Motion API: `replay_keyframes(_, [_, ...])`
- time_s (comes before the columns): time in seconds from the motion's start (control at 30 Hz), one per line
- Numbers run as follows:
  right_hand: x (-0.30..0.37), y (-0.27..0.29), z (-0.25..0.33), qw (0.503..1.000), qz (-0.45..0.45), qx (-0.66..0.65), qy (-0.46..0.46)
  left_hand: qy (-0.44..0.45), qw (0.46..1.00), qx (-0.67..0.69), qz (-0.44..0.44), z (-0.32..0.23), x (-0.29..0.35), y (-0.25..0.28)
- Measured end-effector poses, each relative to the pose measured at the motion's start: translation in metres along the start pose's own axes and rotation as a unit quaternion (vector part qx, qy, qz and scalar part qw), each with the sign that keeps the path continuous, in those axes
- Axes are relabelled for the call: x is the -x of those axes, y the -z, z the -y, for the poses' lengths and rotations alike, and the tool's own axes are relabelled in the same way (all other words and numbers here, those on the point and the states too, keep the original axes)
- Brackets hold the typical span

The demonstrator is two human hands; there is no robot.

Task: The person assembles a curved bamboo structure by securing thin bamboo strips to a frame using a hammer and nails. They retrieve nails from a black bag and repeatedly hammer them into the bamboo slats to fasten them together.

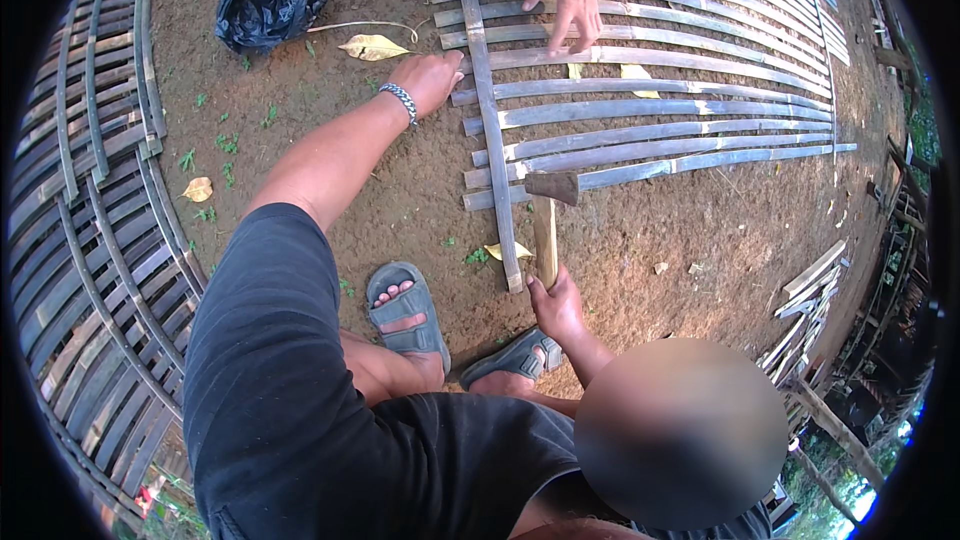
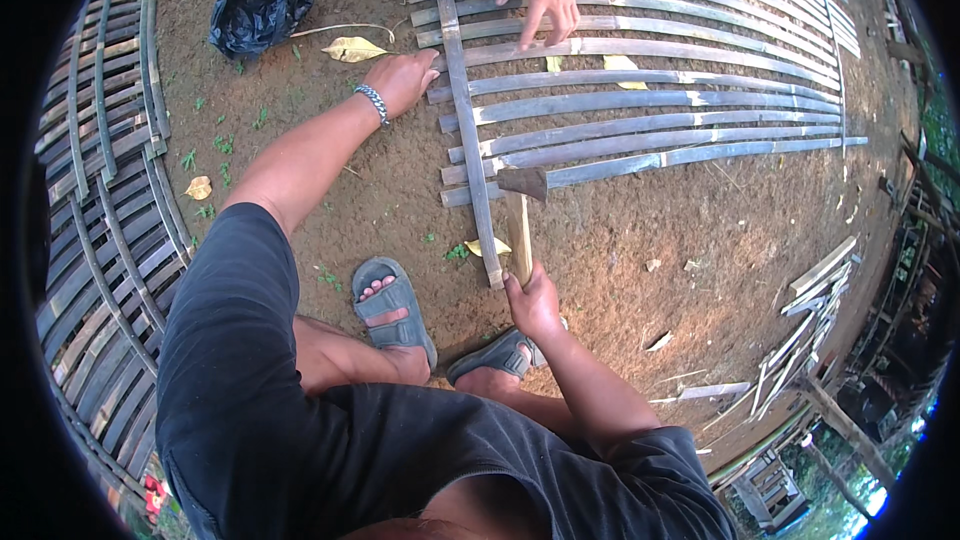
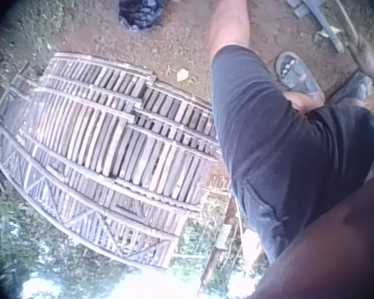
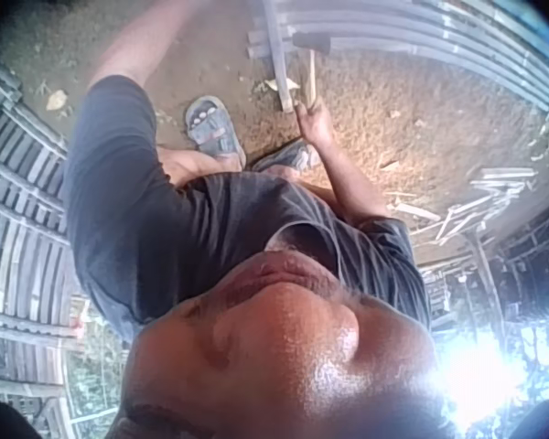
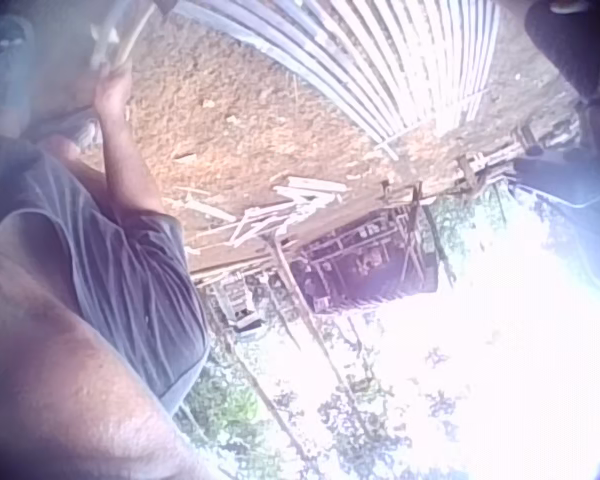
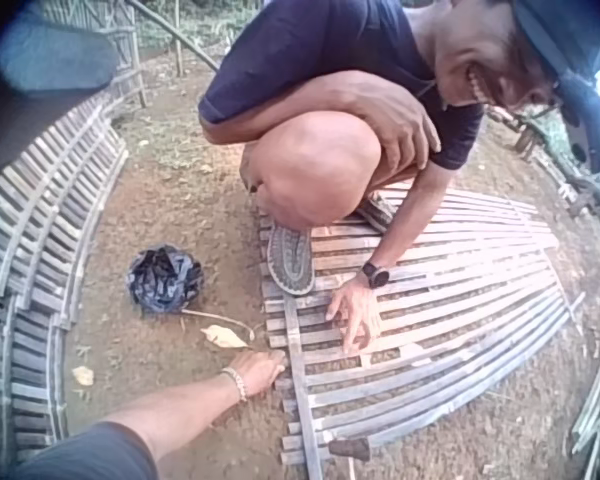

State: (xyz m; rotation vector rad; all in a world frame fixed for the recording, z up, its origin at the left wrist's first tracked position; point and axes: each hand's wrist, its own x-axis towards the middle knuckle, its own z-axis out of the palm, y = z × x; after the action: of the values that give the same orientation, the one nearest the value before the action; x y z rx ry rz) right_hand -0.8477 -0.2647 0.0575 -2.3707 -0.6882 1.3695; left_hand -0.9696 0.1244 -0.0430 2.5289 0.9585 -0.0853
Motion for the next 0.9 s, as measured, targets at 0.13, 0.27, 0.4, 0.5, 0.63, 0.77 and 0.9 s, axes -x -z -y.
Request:
replay_keyframes(0.13, [0.000,0.001,0.006,1.000,0.014,-0.004,-0.027,0.009,1.000,0.014,0.006,0.003,0.000,0.001])
replay_keyframes(0.27, [0.001,0.000,0.009,1.000,0.014,0.002,-0.026,0.006,1.000,0.028,-0.010,0.009,0.002,-0.002])
replay_keyframes(0.4, [-0.004,-0.004,0.000,0.999,0.018,0.008,-0.025,0.007,0.999,0.031,-0.005,0.004,0.002,0.005])
replay_keyframes(0.5, [-0.006,-0.004,0.000,0.999,0.025,0.010,-0.018,0.012,0.999,0.035,-0.006,0.006,0.003,0.003])
replay_keyframes(0.63, [-0.004,-0.002,0.008,1.000,0.024,0.009,-0.003,0.011,0.998,0.052,-0.039,0.014,0.005,-0.004])
replay_keyframes(0.77, [-0.003,0.001,0.010,1.000,0.007,0.020,0.011,0.066,0.987,0.132,-0.062,0.008,0.012,0.005])
replay_keyframes(0.9, [-0.005,0.003,0.013,1.000,0.019,0.022,-0.010,0.145,0.941,0.307,-0.007,0.009,0.032,0.016])
